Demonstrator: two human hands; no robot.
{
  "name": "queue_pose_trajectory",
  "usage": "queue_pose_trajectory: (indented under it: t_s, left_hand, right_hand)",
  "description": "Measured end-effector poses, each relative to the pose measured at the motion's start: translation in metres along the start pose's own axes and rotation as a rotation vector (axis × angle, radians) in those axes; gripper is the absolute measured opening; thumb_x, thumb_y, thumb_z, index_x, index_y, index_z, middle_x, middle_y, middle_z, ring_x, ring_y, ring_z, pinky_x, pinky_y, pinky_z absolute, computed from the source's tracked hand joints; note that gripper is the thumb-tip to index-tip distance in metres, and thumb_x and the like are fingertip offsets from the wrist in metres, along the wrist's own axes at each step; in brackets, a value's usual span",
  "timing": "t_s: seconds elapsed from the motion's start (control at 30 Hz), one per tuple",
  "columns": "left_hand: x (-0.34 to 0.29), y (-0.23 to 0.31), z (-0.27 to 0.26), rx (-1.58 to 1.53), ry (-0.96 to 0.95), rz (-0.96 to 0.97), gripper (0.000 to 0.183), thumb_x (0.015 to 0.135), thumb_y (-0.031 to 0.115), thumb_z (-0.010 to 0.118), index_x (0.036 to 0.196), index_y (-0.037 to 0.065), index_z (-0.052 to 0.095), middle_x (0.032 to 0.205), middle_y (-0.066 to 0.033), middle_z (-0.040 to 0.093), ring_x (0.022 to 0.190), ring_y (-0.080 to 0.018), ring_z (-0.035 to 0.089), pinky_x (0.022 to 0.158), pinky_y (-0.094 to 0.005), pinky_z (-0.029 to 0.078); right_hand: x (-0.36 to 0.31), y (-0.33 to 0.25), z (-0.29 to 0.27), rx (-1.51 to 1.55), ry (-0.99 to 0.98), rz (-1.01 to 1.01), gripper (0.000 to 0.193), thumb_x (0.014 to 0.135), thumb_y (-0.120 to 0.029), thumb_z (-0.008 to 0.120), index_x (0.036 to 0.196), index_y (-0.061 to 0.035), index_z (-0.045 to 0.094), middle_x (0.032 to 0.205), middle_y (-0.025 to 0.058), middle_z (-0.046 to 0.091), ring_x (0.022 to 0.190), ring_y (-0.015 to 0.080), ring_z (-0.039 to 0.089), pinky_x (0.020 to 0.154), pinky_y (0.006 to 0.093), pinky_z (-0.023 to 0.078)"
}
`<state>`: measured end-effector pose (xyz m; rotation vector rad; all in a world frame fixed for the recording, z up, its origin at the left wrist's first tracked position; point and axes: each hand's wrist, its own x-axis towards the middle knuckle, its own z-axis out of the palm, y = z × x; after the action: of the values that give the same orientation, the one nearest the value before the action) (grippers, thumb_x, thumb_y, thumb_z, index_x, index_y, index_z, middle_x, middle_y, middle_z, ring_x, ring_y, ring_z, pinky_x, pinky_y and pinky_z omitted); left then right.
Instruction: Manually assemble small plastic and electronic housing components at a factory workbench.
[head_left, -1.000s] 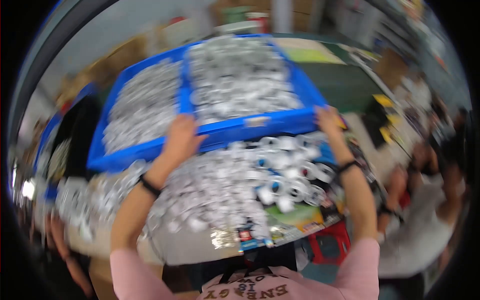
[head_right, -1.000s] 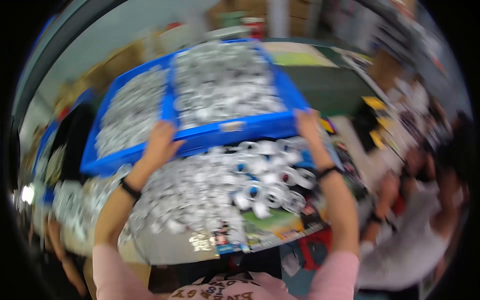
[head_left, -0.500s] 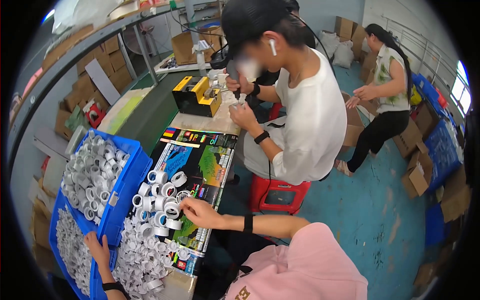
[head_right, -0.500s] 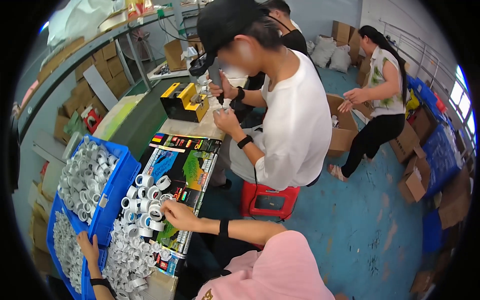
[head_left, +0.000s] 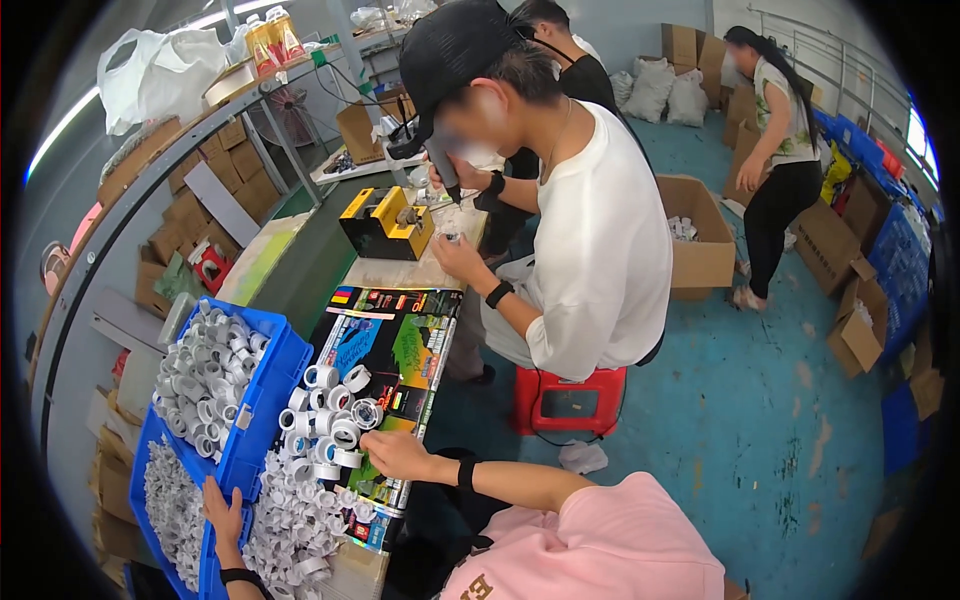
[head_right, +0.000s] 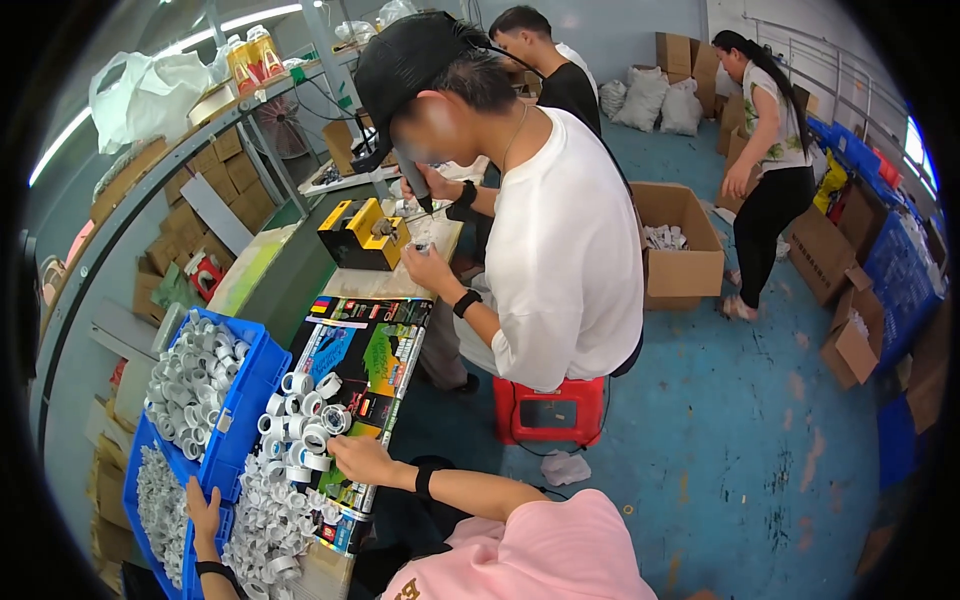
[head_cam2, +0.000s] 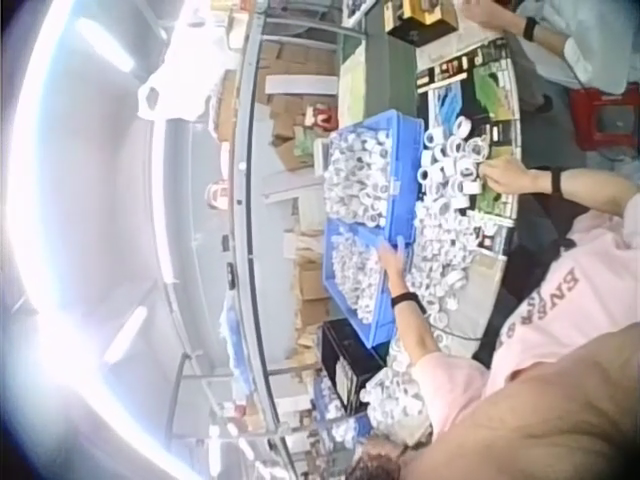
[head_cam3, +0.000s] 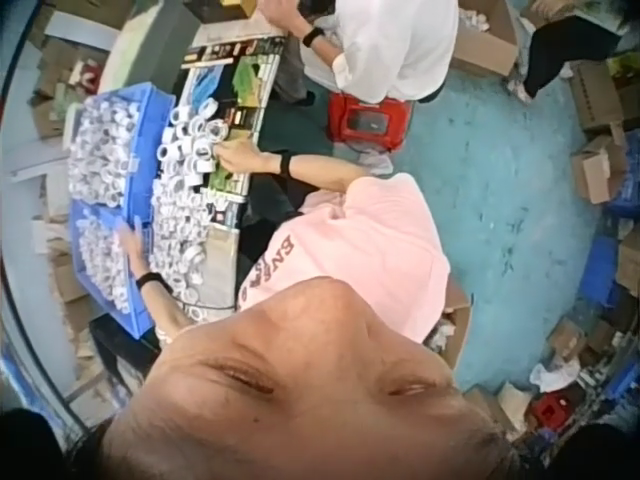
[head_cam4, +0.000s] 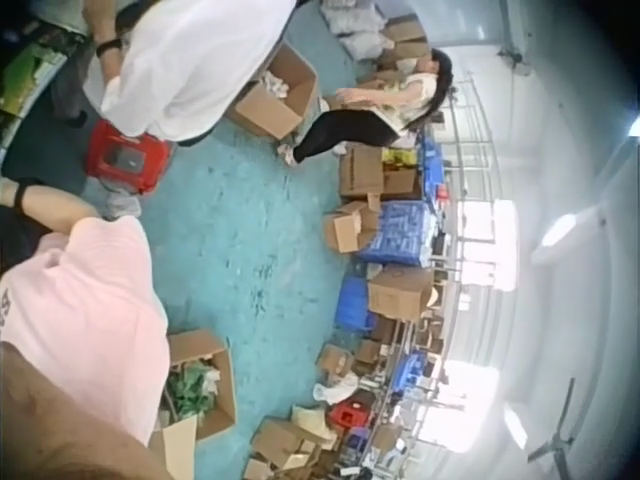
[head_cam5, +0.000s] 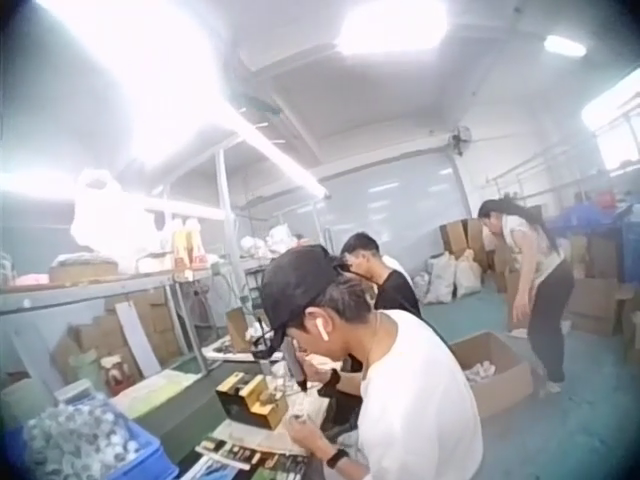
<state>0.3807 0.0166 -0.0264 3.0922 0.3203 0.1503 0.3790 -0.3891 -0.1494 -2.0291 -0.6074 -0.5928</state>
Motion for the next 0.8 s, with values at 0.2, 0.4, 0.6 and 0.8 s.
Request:
queue_pose_trajectory:
  t_s: [0.2,0.4,0.6,0.8]
  left_hand:
    - [-0.01,0.016,-0.019,-0.087,-0.061,-0.042,0.072,0.091,0.046,0.049,0.143,0.001,0.03,0.149,-0.0192,0.027,0.14,-0.0323,0.022,0.112,-0.0421,0.017]
    - [-0.105,0.095,-0.088,-0.277,-0.028,0.374,0.05,0.083,0.022,0.064,0.126,-0.001,0.052,0.132,-0.0211,0.049,0.127,-0.0365,0.041,0.105,-0.042,0.031]
    - [-0.21,0.186,-0.141,-0.401,-0.295,0.788,0.053,0.081,0.027,0.066,0.124,0.0,0.053,0.132,-0.021,0.047,0.126,-0.0381,0.04,0.103,-0.045,0.03]
    - [-0.282,0.16,-0.052,-0.85,-0.213,0.282,0.038,0.086,0.018,0.062,0.117,-0.002,0.055,0.121,-0.0208,0.055,0.114,-0.0356,0.052,0.094,-0.0397,0.042]
  right_hand:
    - [-0.001,0.001,-0.002,-0.02,0.001,-0.033,0.012,0.081,-0.01,0.053,0.091,-0.0057,0.049,0.082,0.0111,0.057,0.074,0.0314,0.06,0.062,0.0434,0.048]
    - [0.003,-0.004,0.004,0.021,-0.007,-0.039,0.012,0.08,-0.012,0.054,0.091,-0.0072,0.053,0.082,0.0107,0.059,0.075,0.0318,0.06,0.063,0.0419,0.048]
    - [0.0,0.008,-0.014,0.073,0.056,0.002,0.015,0.076,-0.002,0.057,0.09,-0.0041,0.06,0.079,0.0147,0.06,0.071,0.0335,0.06,0.063,0.0411,0.048]
    - [0.005,-0.007,-0.012,0.154,0.021,-0.021,0.009,0.08,0.003,0.056,0.086,-0.0016,0.06,0.073,0.0124,0.059,0.059,0.0252,0.057,0.053,0.0342,0.043]
